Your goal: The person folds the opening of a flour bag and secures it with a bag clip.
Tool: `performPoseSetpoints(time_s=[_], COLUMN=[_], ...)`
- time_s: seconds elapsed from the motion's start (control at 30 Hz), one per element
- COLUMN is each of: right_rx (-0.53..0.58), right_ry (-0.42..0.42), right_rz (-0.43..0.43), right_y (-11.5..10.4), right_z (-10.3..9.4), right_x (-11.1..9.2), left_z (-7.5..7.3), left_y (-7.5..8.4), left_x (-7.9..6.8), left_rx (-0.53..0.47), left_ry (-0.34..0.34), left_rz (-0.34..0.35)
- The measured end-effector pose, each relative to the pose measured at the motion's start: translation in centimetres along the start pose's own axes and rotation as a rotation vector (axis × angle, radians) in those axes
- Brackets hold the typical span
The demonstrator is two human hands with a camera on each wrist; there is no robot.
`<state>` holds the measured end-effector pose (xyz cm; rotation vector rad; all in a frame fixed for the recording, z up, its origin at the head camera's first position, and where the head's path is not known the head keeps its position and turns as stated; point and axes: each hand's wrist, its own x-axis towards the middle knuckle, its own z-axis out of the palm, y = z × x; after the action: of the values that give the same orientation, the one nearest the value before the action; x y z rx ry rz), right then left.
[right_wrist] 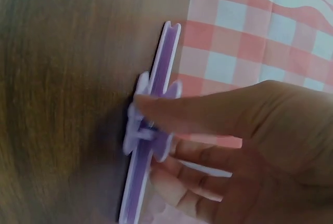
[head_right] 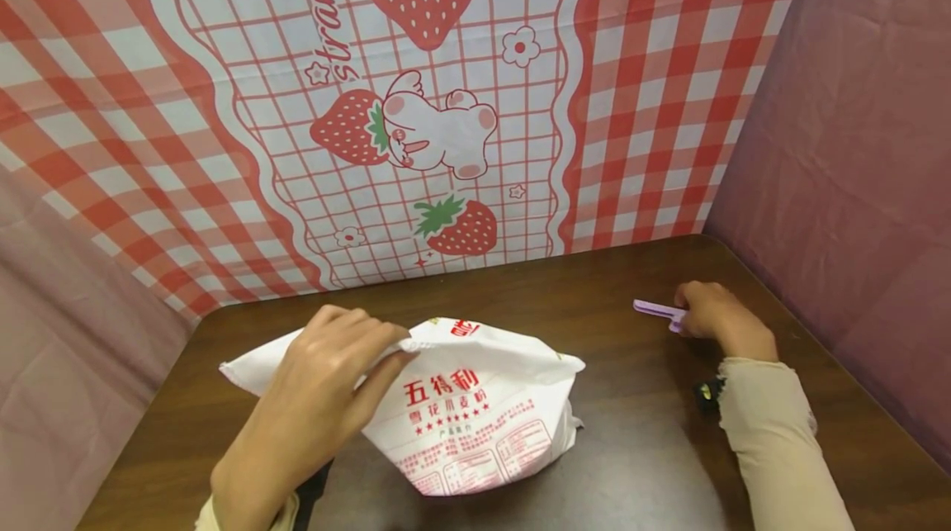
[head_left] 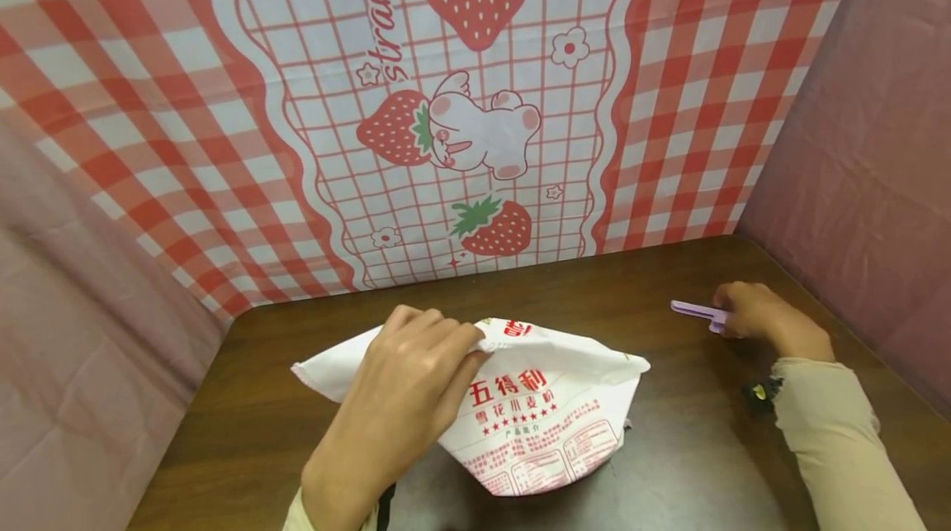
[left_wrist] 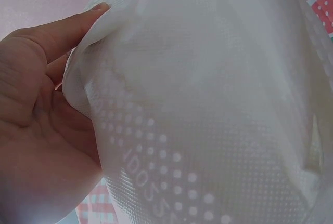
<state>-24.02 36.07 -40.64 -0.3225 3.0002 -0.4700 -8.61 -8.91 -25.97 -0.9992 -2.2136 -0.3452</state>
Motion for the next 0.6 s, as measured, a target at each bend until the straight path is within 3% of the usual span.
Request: performPoseSetpoints(time_s=[0.17, 0.3, 0.5, 0.6], right_rx=[0.008, 0.032, 0.123, 0.115], right_ry=[0.098, 0.167, 0.121, 0.095], right_rz=[-0.044, -0.033, 0.047, 0.035], right_y=[0.5, 1.2, 2.1, 2.0], right_z=[0.0, 0.3, 0.5, 0.6], right_x=[0.3, 0.5, 0.4, 0.4], left_z=[0.0, 0.0, 0.1, 0.1], left_y=[0.1, 0.1, 0.0, 0.1], left_x=[0.1, 0.0, 0.0, 0.0], left_rx=[-0.003, -0.014, -0.016, -0.015], left_ry=[0.003, 0.007, 0.007, 0.007], left_rz=[-0.003, -0.013, -0.018, -0.021])
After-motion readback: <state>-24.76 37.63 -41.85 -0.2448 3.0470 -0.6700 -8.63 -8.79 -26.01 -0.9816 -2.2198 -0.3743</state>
